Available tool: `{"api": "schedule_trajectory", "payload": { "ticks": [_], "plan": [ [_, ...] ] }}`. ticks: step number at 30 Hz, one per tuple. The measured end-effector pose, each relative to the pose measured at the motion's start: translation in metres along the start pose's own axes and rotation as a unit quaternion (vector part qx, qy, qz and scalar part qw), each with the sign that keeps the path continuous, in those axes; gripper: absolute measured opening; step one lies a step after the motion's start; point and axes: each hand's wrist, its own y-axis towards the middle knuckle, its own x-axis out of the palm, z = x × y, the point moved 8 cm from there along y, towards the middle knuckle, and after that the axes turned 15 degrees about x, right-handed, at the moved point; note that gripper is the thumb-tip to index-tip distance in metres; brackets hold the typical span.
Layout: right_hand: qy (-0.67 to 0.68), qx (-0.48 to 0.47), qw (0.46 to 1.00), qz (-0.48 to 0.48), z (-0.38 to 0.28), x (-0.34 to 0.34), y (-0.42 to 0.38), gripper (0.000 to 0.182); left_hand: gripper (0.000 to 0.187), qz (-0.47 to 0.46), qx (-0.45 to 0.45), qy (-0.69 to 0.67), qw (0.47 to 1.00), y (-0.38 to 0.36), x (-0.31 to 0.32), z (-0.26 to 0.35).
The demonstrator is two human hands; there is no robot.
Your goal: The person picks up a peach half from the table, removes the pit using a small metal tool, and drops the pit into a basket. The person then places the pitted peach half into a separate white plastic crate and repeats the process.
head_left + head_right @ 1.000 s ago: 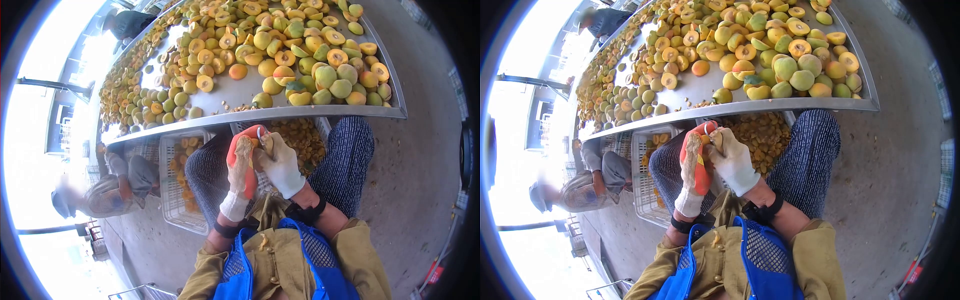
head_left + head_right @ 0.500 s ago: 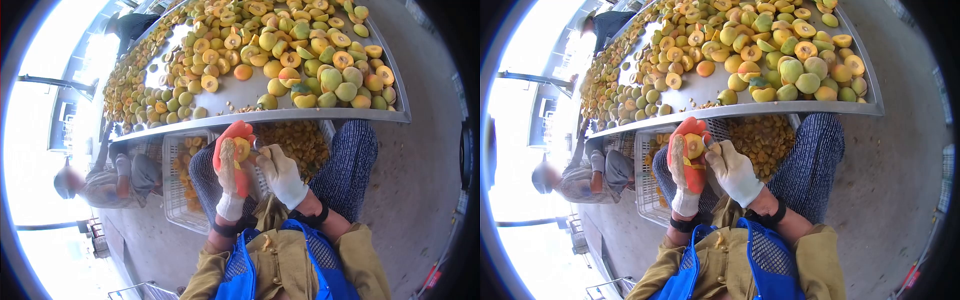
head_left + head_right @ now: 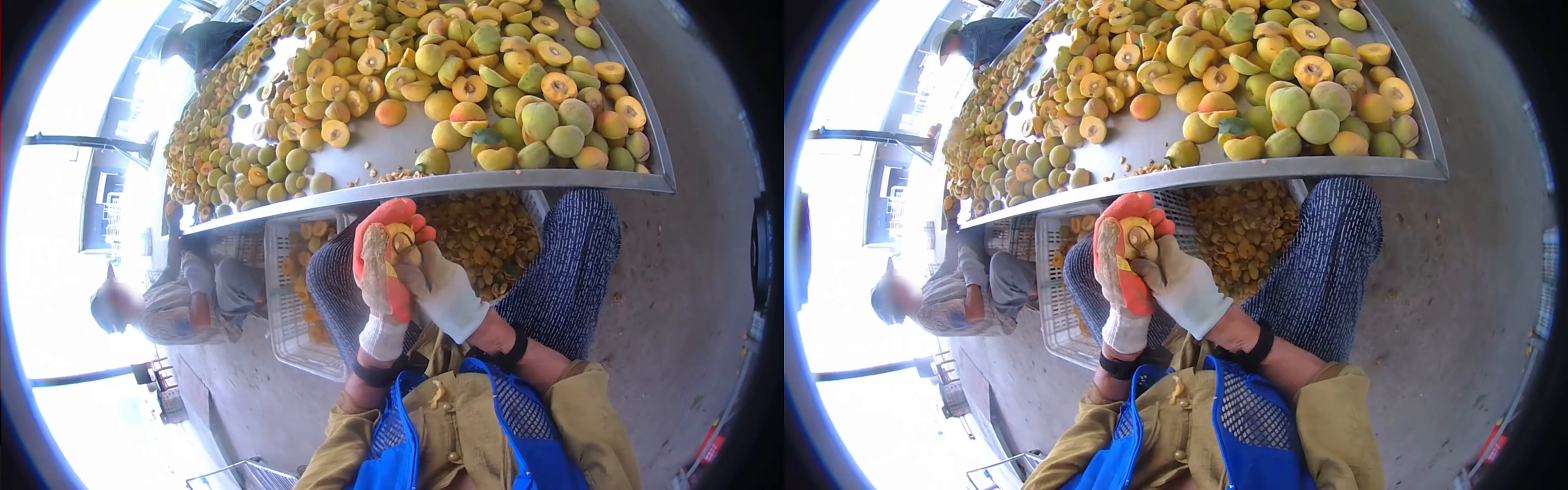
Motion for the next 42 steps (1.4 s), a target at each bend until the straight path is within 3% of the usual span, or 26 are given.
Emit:
{"api": "schedule_trajectory", "payload": {
  "ticks": [7, 15, 18, 21, 24, 25, 27, 30, 35, 38, 40, 42],
  "plan": [
    [-0.019, -0.005, 1.000, 0.018, 0.002, 0.005, -0.002, 0.045, 0.036, 0.013, -0.001, -0.029, 1.000, -0.002, 0.002, -0.002],
    [0.005, 0.020, 1.000, -0.023, 0.008, 0.007, -0.007, 0.039, 0.044, -0.013, -0.025, -0.008, 1.000, -0.008, -0.011, -0.015],
    [-0.047, -0.081, 0.995, -0.023, 0.009, 0.013, -0.014, 0.026, 0.048, -0.059, -0.029, 0.024, 0.998, -0.010, -0.011, -0.013],
    [0.069, -0.007, 0.994, -0.083, 0.009, 0.008, -0.015, 0.023, 0.053, -0.090, -0.033, 0.035, 0.995, -0.002, -0.008, -0.014],
    [0.046, -0.090, 0.988, -0.113, 0.005, 0.008, -0.014, 0.026, 0.055, -0.070, -0.047, 0.026, 0.996, 0.003, -0.004, -0.012],
    [0.154, 0.102, 0.968, -0.167, 0.016, 0.011, -0.013, 0.028, 0.054, -0.068, -0.052, 0.026, 0.996, 0.003, -0.004, -0.012],
    [0.069, -0.106, 0.986, -0.105, -0.009, 0.004, -0.015, 0.031, 0.051, -0.076, -0.050, 0.029, 0.995, 0.003, -0.006, -0.015],
    [0.186, 0.130, 0.937, -0.265, 0.001, 0.008, -0.022, 0.040, 0.041, -0.086, -0.098, -0.011, 0.991, -0.001, -0.009, -0.019],
    [0.261, 0.185, 0.868, -0.380, -0.008, 0.008, -0.040, 0.047, 0.034, -0.121, -0.037, -0.046, 0.991, 0.002, 0.001, -0.003],
    [0.289, 0.231, 0.833, -0.411, -0.009, 0.005, -0.046, 0.050, 0.031, -0.176, 0.019, 0.056, 0.983, 0.007, -0.001, -0.003],
    [0.194, 0.154, 0.911, -0.331, -0.014, 0.003, -0.033, 0.053, 0.027, -0.189, 0.060, 0.099, 0.975, 0.014, 0.010, 0.015],
    [0.201, 0.168, 0.903, -0.341, -0.013, 0.004, -0.030, 0.054, 0.025, -0.222, 0.085, 0.136, 0.962, 0.019, 0.012, 0.020]
  ]
}}
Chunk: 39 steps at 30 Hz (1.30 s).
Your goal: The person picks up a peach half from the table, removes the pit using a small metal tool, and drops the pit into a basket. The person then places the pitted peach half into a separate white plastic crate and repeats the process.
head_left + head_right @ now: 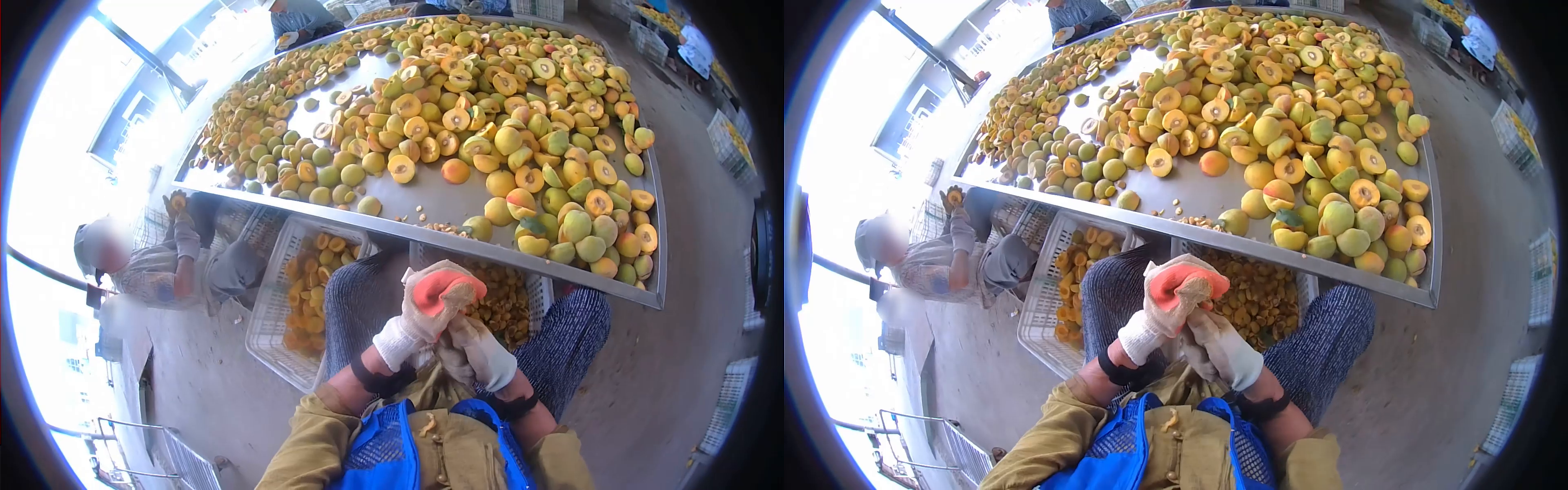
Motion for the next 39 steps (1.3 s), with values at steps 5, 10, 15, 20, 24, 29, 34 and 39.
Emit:
{"api": "schedule_trajectory", "payload": {
  "ticks": [5, 10, 15, 20, 24, 29, 34, 39],
  "plan": [
    [0.129, 0.091, 0.982, -0.099, 0.004, 0.006, -0.008, 0.055, 0.030, -0.018, -0.066, -0.074, 0.995, 0.008, 0.008, -0.001],
    [0.312, 0.087, 0.882, -0.342, 0.016, 0.013, -0.004, 0.054, 0.049, 0.060, -0.122, -0.277, 0.951, 0.009, 0.021, 0.000],
    [0.422, 0.025, 0.826, -0.372, 0.005, 0.015, 0.007, 0.052, 0.045, 0.232, -0.124, -0.053, 0.963, 0.015, -0.126, 0.014],
    [0.555, 0.108, 0.820, -0.088, 0.084, -0.033, 0.069, 0.049, 0.022, 0.059, -0.028, 0.622, 0.780, 0.032, -0.208, 0.027],
    [0.468, 0.127, 0.872, -0.072, 0.075, -0.017, 0.062, 0.044, 0.033, -0.072, -0.127, 0.595, 0.791, 0.087, -0.184, -0.061],
    [0.410, 0.089, 0.905, 0.070, 0.066, -0.033, 0.055, 0.045, 0.051, -0.147, -0.180, 0.615, 0.753, 0.109, -0.192, -0.131],
    [0.228, 0.063, 0.959, 0.158, 0.045, -0.030, 0.040, 0.046, 0.031, 0.023, -0.196, -0.014, 0.980, 0.097, -0.189, -0.106],
    [0.087, -0.044, 0.963, 0.252, 0.016, -0.035, 0.030, 0.024, 0.047, 0.131, -0.162, -0.275, 0.939, 0.034, -0.111, -0.055]
  ]
}}
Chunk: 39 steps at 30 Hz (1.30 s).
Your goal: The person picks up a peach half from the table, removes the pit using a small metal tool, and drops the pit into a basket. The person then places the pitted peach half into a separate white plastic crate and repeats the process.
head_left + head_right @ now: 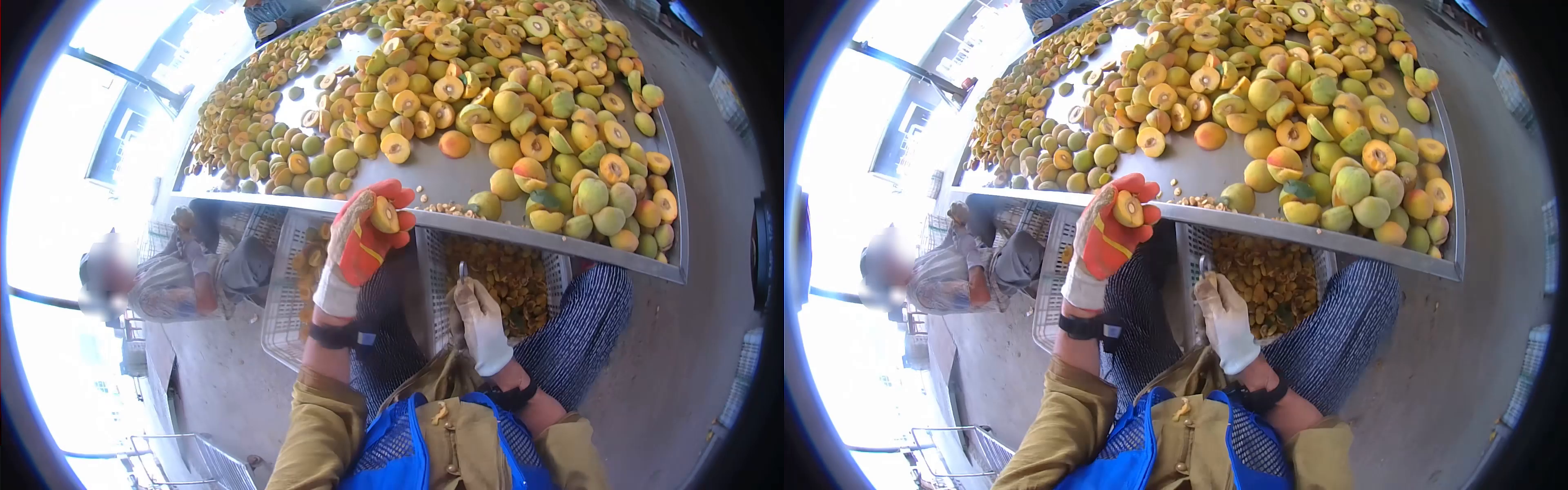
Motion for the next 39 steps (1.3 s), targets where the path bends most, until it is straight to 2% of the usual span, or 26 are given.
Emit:
{"api": "schedule_trajectory", "payload": {
  "ticks": [3, 4, 7, 8, 11, 14, 17, 21, 23, 27, 34, 37, 39],
  "plan": [
    [-0.033, -0.098, 0.995, -0.014, -0.015, 0.003, -0.008, 0.022, 0.049, 0.037, -0.002, -0.063, 0.997, -0.035, 0.020, -0.041],
    [-0.025, -0.093, 0.995, -0.014, -0.015, 0.003, -0.007, 0.023, 0.049, 0.024, 0.001, -0.066, 0.998, -0.044, 0.033, -0.045],
    [-0.086, -0.222, 0.971, 0.035, -0.026, 0.002, -0.001, 0.024, 0.050, -0.020, 0.093, 0.002, 0.995, -0.055, 0.068, -0.048],
    [-0.058, -0.191, 0.979, 0.032, -0.021, 0.000, 0.002, 0.025, 0.050, -0.017, 0.065, -0.001, 0.998, -0.061, 0.076, -0.049],
    [-0.073, -0.142, 0.986, 0.056, -0.013, -0.006, 0.002, 0.021, 0.051, -0.006, 0.063, 0.031, 0.998, -0.070, 0.099, -0.051],
    [-0.075, -0.153, 0.984, 0.056, -0.012, -0.009, 0.002, 0.021, 0.053, 0.005, 0.055, 0.002, 0.998, -0.073, 0.105, -0.061],
    [-0.063, -0.241, 0.963, 0.102, -0.027, -0.018, -0.012, 0.024, 0.053, 0.011, 0.085, 0.007, 0.996, -0.068, 0.090, -0.073],
    [-0.135, -0.314, 0.926, 0.159, -0.067, -0.022, -0.028, 0.027, 0.057, -0.008, 0.118, 0.099, 0.988, -0.070, 0.095, -0.063],
    [-0.184, -0.365, 0.898, 0.162, -0.066, -0.016, -0.022, 0.030, 0.057, -0.012, 0.100, 0.067, 0.993, -0.070, 0.094, -0.071],
    [-0.191, -0.292, 0.926, 0.141, -0.059, -0.019, -0.014, 0.028, 0.055, -0.007, 0.105, 0.058, 0.993, -0.072, 0.089, -0.080],
    [-0.216, -0.326, 0.914, 0.113, -0.058, -0.010, -0.019, 0.019, 0.055, -0.006, 0.078, 0.050, 0.996, -0.076, 0.089, -0.074],
    [-0.196, -0.343, 0.911, 0.116, -0.053, -0.006, -0.028, 0.018, 0.056, 0.007, 0.031, -0.044, 0.999, -0.076, 0.087, -0.083],
    [-0.149, -0.324, 0.923, 0.144, -0.053, -0.013, -0.029, 0.018, 0.055, 0.005, 0.064, 0.009, 0.998, -0.076, 0.093, -0.080]
  ]
}}
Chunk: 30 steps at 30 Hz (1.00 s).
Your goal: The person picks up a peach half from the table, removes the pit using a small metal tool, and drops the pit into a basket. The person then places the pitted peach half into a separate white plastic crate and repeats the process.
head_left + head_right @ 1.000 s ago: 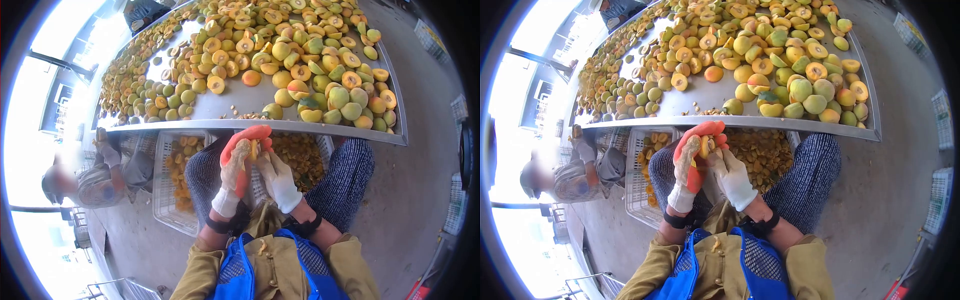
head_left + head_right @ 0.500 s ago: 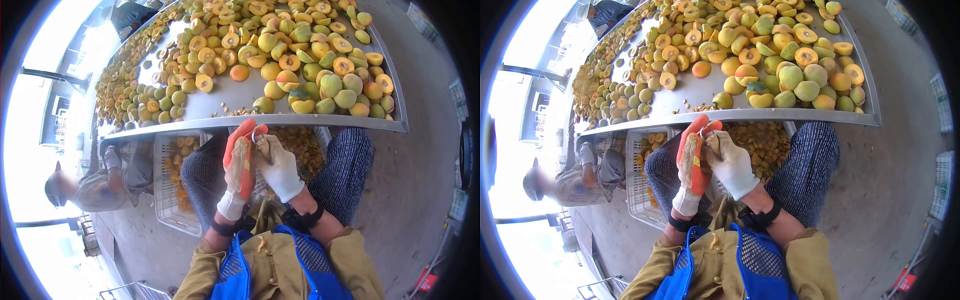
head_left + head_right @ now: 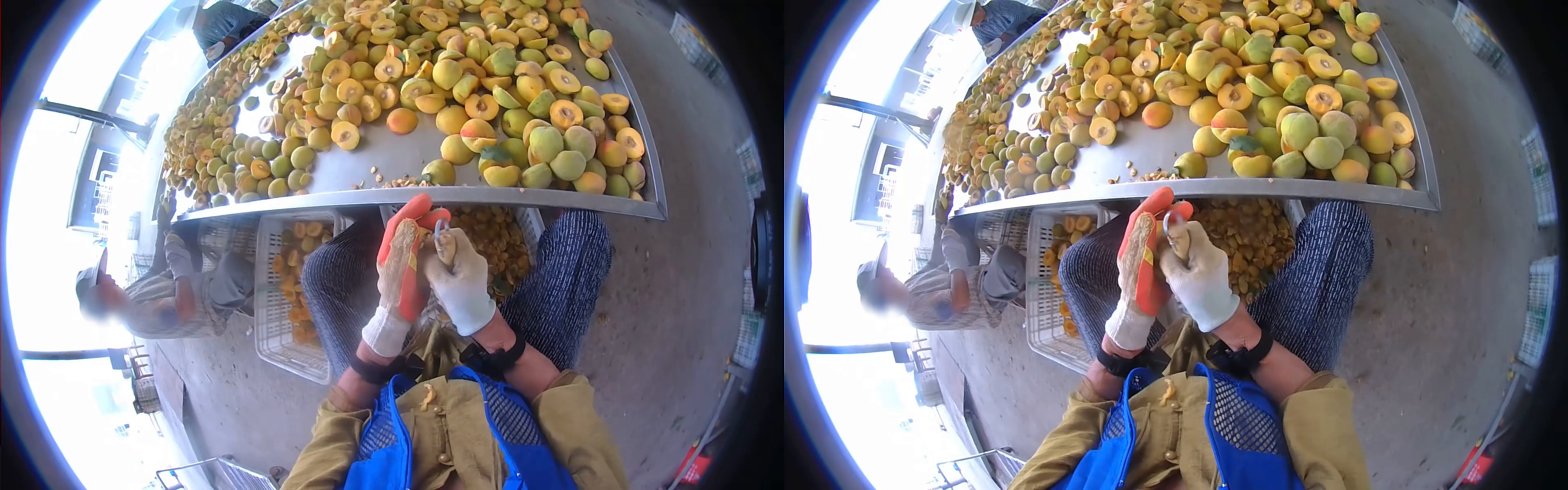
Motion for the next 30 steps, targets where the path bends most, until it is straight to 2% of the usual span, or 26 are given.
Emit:
{"api": "schedule_trajectory", "payload": {
  "ticks": [3, 6, 9, 11, 15, 18, 24, 27, 30],
  "plan": [
    [0.052, -0.005, 0.998, 0.042, -0.003, -0.003, 0.006, 0.018, 0.054, -0.007, 0.016, 0.031, 0.999, -0.001, 0.004, 0.000],
    [0.001, 0.002, 1.000, 0.012, 0.002, -0.001, 0.010, 0.017, 0.050, 0.000, 0.005, 0.041, 0.999, -0.002, 0.005, -0.004],
    [0.050, 0.076, 0.996, 0.017, 0.019, -0.004, 0.017, 0.017, 0.049, -0.010, 0.030, 0.072, 0.997, -0.002, -0.003, -0.010],
    [0.043, 0.080, 0.996, 0.025, 0.023, -0.003, 0.017, 0.014, 0.048, -0.011, 0.059, 0.086, 0.995, -0.002, -0.005, -0.015],
    [-0.016, 0.107, 0.994, 0.020, 0.028, -0.004, 0.020, 0.013, 0.049, 0.002, 0.041, 0.093, 0.995, -0.005, 0.000, -0.014],
    [0.100, 0.139, 0.985, 0.008, 0.043, -0.001, 0.021, 0.016, 0.050, 0.003, 0.048, 0.110, 0.993, -0.009, 0.006, -0.006],
    [0.198, 0.200, 0.959, -0.024, 0.061, 0.003, 0.017, 0.014, 0.051, 0.021, 0.058, 0.110, 0.992, -0.010, 0.005, -0.009],
    [0.154, 0.160, 0.974, -0.043, 0.062, 0.017, -0.003, 0.014, 0.048, 0.103, -0.041, -0.058, 0.992, -0.008, 0.006, -0.011],
    [0.194, 0.196, 0.957, -0.087, 0.058, 0.017, -0.016, 0.016, 0.047, 0.111, -0.053, -0.070, 0.990, -0.003, 0.002, -0.008]
  ]
}}
